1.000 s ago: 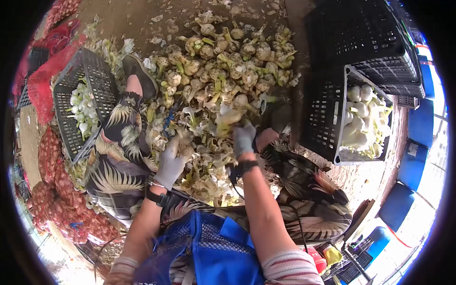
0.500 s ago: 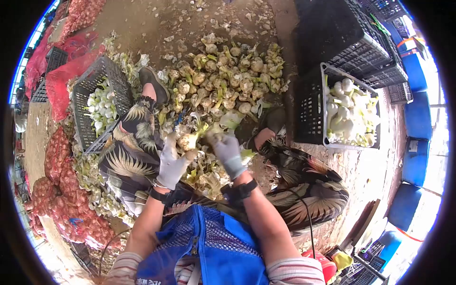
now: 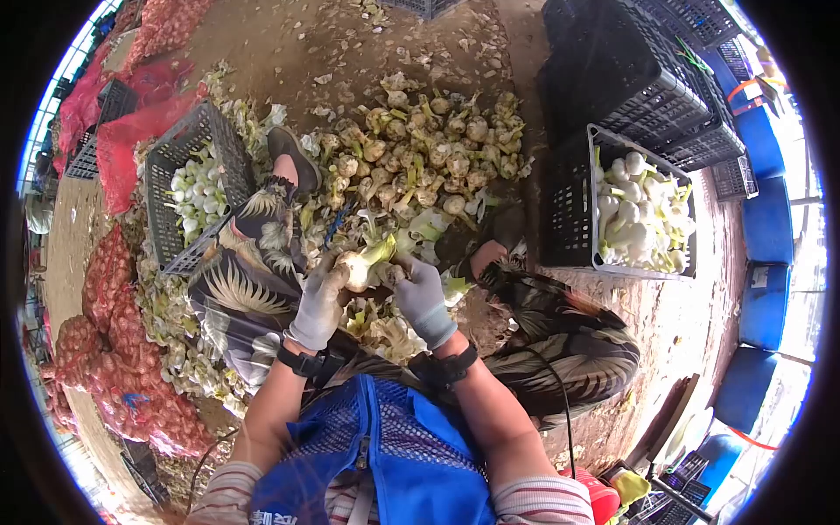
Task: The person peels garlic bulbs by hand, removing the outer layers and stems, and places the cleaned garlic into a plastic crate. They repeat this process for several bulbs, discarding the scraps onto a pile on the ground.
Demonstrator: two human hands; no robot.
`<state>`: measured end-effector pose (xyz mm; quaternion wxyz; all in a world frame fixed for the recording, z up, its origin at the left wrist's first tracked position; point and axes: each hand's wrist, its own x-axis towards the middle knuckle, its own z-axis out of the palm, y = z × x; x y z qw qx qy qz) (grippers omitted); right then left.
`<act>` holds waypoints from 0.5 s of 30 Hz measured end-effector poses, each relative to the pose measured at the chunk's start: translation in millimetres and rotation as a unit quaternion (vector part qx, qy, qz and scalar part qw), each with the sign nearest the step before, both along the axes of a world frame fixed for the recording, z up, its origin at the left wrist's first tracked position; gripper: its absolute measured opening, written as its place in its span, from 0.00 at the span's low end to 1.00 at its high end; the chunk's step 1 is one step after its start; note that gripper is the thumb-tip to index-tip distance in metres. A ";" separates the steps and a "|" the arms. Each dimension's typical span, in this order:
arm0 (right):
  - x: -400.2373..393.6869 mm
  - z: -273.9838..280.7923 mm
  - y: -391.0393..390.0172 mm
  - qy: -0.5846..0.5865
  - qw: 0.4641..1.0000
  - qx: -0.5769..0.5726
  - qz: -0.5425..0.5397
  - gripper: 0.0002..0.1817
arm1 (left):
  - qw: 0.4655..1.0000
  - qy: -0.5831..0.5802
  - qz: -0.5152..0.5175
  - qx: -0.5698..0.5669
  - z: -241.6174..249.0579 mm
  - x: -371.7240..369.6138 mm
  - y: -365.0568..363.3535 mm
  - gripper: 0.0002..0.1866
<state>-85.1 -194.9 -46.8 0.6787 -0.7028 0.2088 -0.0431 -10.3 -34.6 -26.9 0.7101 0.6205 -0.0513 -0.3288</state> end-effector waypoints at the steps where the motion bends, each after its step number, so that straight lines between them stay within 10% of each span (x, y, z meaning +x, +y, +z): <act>1: 3.6 -2.4 0.3 -0.014 0.988 0.153 -0.019 0.11 | 1.000 0.001 -0.006 0.009 -6.9 0.1 3.0 0.27; 6: 9.6 -1.4 -5.3 0.049 0.941 0.336 0.005 0.12 | 0.988 -0.123 -0.045 0.080 -43.9 5.9 16.3 0.25; 9: 9.8 -4.1 -8.9 0.019 0.987 0.150 0.054 0.17 | 0.973 -0.218 -0.027 0.063 -21.3 6.9 13.8 0.27; 12: 17.4 16.5 -13.1 -0.115 0.968 -0.177 0.135 0.19 | 0.944 0.318 -0.006 -0.085 -11.3 10.9 22.2 0.30; 15: 26.8 11.4 -18.1 -0.182 0.893 -0.369 0.180 0.19 | 0.929 0.287 -0.233 -0.024 20.0 8.6 13.8 0.31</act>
